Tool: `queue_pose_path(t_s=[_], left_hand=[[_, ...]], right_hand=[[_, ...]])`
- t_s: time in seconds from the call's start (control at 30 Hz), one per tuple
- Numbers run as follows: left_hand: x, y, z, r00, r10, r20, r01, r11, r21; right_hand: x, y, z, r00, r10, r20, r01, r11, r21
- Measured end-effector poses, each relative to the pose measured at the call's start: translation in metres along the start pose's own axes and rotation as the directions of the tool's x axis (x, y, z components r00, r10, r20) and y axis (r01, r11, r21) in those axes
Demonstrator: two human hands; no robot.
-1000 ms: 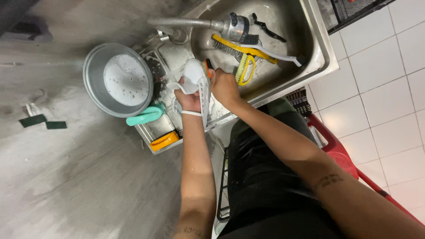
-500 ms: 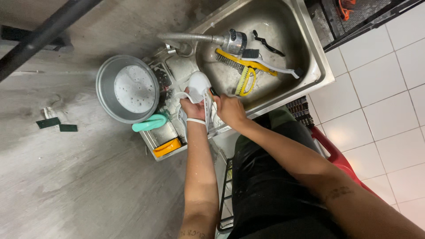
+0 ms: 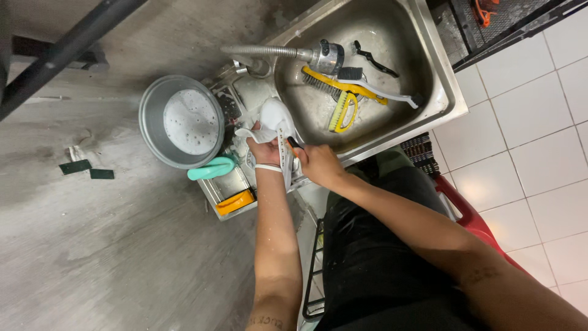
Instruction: The person cleans white shoes at a sink by scrubbing them with brushes and a yellow sponge, and rinsing them under a faucet.
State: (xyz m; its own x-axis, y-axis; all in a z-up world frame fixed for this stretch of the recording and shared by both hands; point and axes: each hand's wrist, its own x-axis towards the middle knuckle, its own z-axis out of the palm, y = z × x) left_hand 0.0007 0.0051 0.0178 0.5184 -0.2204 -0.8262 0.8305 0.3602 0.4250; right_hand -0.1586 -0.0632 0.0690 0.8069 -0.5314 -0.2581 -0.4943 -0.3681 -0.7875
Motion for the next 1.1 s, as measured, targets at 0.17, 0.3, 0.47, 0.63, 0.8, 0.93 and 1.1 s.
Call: queue_pose_path(t_s=[0.17, 0.3, 0.47, 0.63, 0.8, 0.93, 1.1], left_hand=[[0.019, 0.002, -0.011, 1.0, 0.011, 0.006, -0.011, 1.0, -0.013], [0.053, 0.013, -0.059, 0.998, -0.064, 0.015, 0.065, 0.993, -0.097], [-0.082, 0.046, 0.006, 0.979, -0.148, 0.139, 0.171, 0.971, -0.169], [-0.096, 0.031, 0.006, 0.984, -0.123, 0.131, 0.144, 0.975, -0.167], [-0.105, 0.013, 0.028, 0.982, -0.113, 0.149, 0.131, 0.984, -0.12], [-0.11, -0.016, 0.065, 0.972, -0.118, 0.203, 0.139, 0.986, -0.092], [-0.113, -0.051, 0.105, 0.956, -0.143, 0.256, 0.148, 0.989, -0.003]], right_hand=[[0.034, 0.011, 0.001, 0.986, -0.068, -0.152, 0.044, 0.987, -0.156], [-0.022, -0.023, -0.038, 0.994, -0.105, -0.002, 0.104, 0.989, -0.109], [0.036, 0.061, -0.03, 0.998, 0.031, -0.062, -0.048, 0.952, -0.302], [0.143, 0.149, -0.005, 0.984, 0.108, 0.145, 0.021, 0.727, -0.686], [0.142, 0.074, -0.078, 0.986, -0.065, 0.157, 0.12, 0.919, -0.374], [0.167, 0.086, -0.097, 0.926, 0.216, 0.309, -0.373, 0.637, 0.675], [0.098, 0.039, -0.181, 0.862, 0.091, 0.499, -0.495, 0.368, 0.787]])
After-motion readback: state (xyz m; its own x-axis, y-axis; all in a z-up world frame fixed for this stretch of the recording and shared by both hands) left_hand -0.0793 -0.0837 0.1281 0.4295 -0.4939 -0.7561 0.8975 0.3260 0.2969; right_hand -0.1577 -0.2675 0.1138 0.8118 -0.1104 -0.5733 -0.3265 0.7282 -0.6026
